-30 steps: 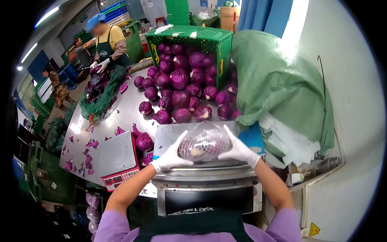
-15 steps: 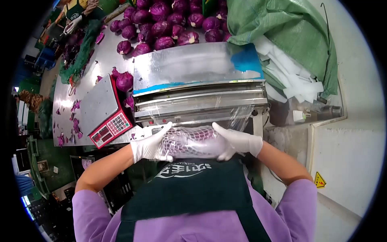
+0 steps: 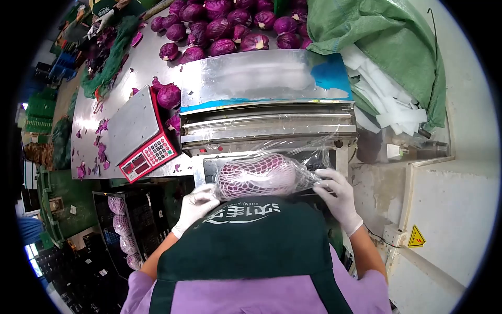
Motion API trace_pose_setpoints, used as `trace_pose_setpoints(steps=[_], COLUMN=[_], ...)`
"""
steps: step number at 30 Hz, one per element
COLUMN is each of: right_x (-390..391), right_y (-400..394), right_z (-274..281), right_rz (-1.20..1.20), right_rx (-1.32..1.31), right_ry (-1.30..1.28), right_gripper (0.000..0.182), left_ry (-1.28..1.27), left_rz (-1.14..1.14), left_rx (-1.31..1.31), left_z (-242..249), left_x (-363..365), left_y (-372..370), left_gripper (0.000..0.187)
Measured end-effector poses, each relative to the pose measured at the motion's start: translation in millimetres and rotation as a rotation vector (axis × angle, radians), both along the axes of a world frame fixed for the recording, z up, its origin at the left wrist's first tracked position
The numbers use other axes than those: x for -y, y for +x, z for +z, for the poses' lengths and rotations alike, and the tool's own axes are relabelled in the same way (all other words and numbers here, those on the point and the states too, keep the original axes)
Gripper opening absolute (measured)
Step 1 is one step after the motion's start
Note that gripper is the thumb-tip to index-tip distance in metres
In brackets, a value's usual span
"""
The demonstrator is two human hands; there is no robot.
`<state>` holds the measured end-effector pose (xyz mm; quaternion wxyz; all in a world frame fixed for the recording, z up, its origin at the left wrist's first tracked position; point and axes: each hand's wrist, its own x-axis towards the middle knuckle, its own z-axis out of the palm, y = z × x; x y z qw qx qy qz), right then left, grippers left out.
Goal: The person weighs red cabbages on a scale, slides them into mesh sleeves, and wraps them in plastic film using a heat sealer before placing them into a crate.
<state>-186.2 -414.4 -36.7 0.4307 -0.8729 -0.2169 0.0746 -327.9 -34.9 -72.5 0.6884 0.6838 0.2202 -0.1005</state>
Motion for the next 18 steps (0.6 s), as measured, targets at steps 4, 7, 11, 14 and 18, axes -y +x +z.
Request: trace_pose_setpoints(steps=[4,7,11,14,18], right_x=[-16,-38,-57,-54,-79], right_y=[13,10,16,7,10], right_z=[-7,-1,-18,-21,-44], right_rz=[-0.075,-0.358,-0.495,-0.431,-0.457], right_rx=[0.289,-0.148,-0.042,-0.065,-0.278], right_ry=[0.136,0.364,0.356,0.279,0.213], right_gripper=[0.007,0.007,0.012,0.014,0.016], left_ry=[-0.128,-0.314,-0.579,-0.701,-0.777], left_rz=[0.244,0.435,0.688,0.704,0.771], left_rx=[0.102,0.217,0.207,0.159,-0.031], left_z=[-8,5,40,21,-51], left_x=[-10,9,3,-32,-69], left_y=[1,21,28,-9,-27], left_gripper=[0.008,0.015,0.021,0.025,0.029])
